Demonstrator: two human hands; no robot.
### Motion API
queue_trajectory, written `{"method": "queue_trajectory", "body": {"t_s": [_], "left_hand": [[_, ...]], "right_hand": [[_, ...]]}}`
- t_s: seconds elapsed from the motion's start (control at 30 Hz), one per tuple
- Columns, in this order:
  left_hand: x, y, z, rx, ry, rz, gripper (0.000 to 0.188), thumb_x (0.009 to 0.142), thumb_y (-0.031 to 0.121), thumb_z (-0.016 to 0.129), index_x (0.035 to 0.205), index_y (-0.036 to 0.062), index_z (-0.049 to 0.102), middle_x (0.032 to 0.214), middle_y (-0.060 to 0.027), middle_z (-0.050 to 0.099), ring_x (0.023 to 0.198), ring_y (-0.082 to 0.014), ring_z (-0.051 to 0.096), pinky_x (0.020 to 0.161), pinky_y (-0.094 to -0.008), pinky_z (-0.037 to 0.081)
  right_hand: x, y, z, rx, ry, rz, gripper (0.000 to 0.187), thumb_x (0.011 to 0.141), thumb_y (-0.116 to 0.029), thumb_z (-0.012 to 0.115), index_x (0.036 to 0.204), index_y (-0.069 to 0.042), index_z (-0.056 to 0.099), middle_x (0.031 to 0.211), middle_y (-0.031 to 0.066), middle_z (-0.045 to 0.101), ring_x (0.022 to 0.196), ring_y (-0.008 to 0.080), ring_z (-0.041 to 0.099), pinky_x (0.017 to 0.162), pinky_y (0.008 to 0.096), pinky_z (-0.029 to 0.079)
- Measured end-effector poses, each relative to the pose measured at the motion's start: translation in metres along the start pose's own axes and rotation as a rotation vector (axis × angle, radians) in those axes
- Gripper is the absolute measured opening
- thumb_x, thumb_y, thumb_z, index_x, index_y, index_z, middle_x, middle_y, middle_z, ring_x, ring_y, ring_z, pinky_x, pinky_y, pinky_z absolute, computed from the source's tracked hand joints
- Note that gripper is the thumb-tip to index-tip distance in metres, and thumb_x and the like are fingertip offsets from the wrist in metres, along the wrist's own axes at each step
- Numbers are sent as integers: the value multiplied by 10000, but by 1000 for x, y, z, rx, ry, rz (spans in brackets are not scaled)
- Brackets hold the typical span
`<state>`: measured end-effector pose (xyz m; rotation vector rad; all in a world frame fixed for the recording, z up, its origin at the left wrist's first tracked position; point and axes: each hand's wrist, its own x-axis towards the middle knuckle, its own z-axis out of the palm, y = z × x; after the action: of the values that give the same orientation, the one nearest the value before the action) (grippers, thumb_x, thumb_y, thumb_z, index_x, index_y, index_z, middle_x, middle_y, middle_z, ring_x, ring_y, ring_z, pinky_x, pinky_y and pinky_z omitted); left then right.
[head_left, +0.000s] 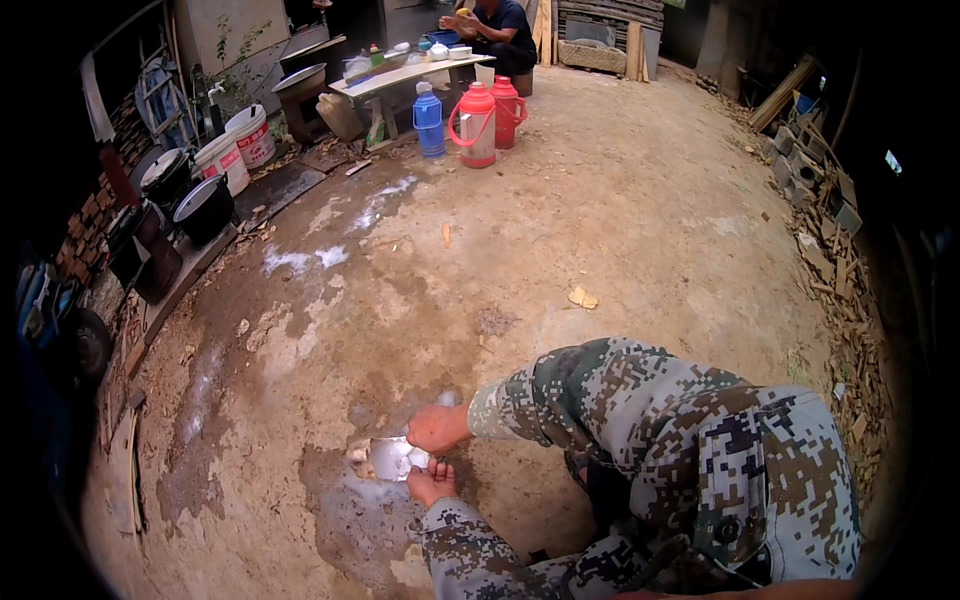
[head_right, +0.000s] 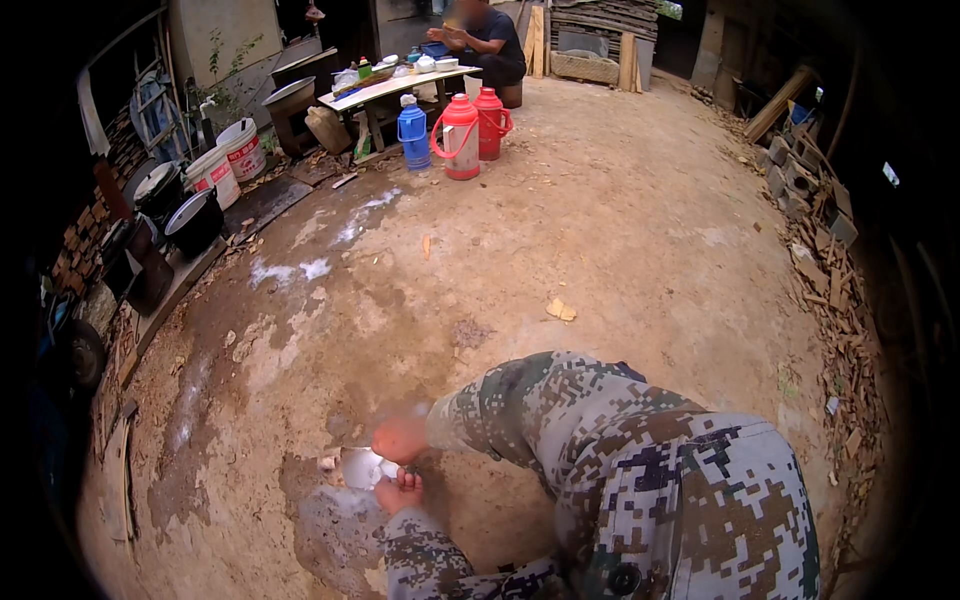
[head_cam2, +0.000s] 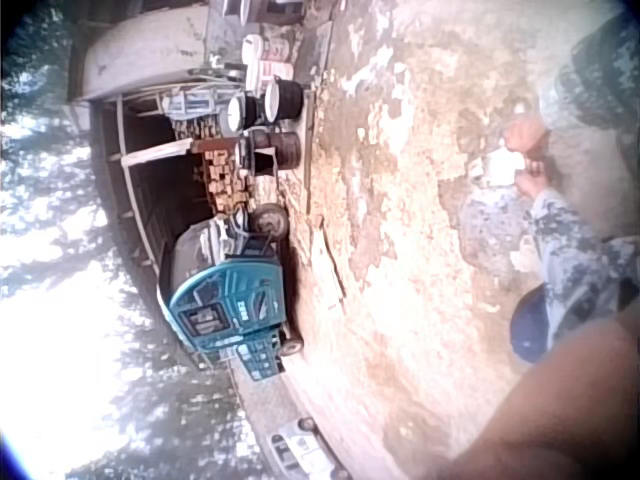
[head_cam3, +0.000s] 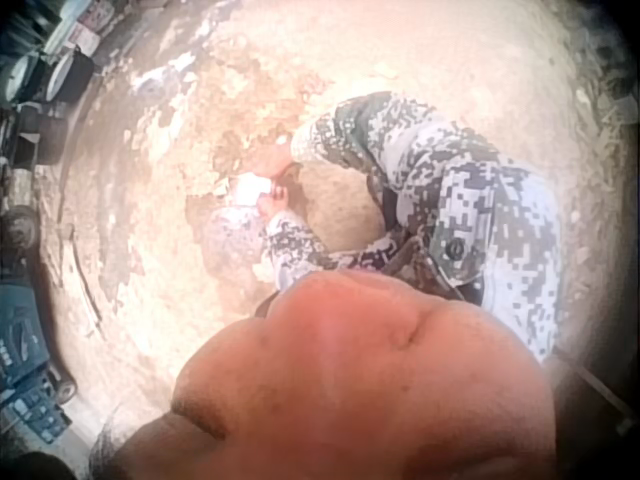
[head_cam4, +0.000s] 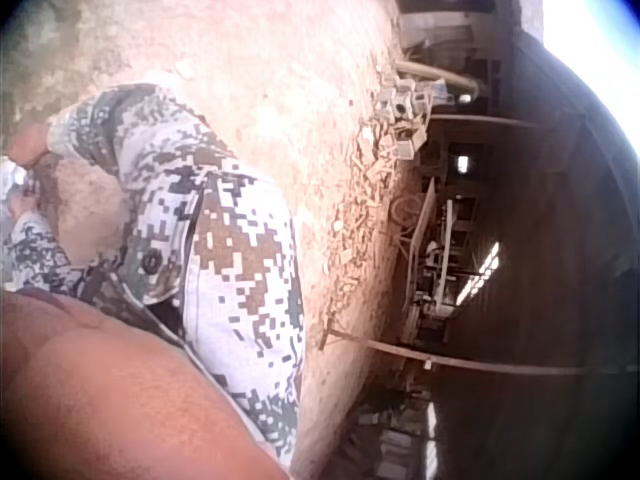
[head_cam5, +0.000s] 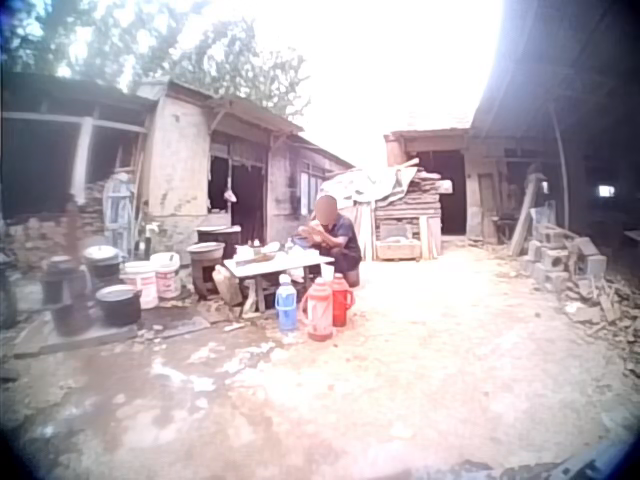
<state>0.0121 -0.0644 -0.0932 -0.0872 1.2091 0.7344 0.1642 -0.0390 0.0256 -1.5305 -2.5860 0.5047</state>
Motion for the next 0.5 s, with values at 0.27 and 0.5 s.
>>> {"method": "queue_trajectory", "body": {"t_s": [0.27,0.5], "left_hand": [[1,0,-2,2,-1,9,558,982,373,367,1511,218,282,802,13,621,598,-138,527,643,-385,513],[-4,5,-1,14,18,-2,310,1007,397,383,1074,125,515,751,11,617,582,-160,517,661,-388,505]], "right_hand": [[-2,-1,-1,22,10,16,168,750,-150,616,777,-18,717,797,231,694,769,417,686,673,509,553],[-4,-8,-15,5,19,96,156,747,-134,634,796,-8,714,811,233,702,808,402,709,671,488,572]]}}
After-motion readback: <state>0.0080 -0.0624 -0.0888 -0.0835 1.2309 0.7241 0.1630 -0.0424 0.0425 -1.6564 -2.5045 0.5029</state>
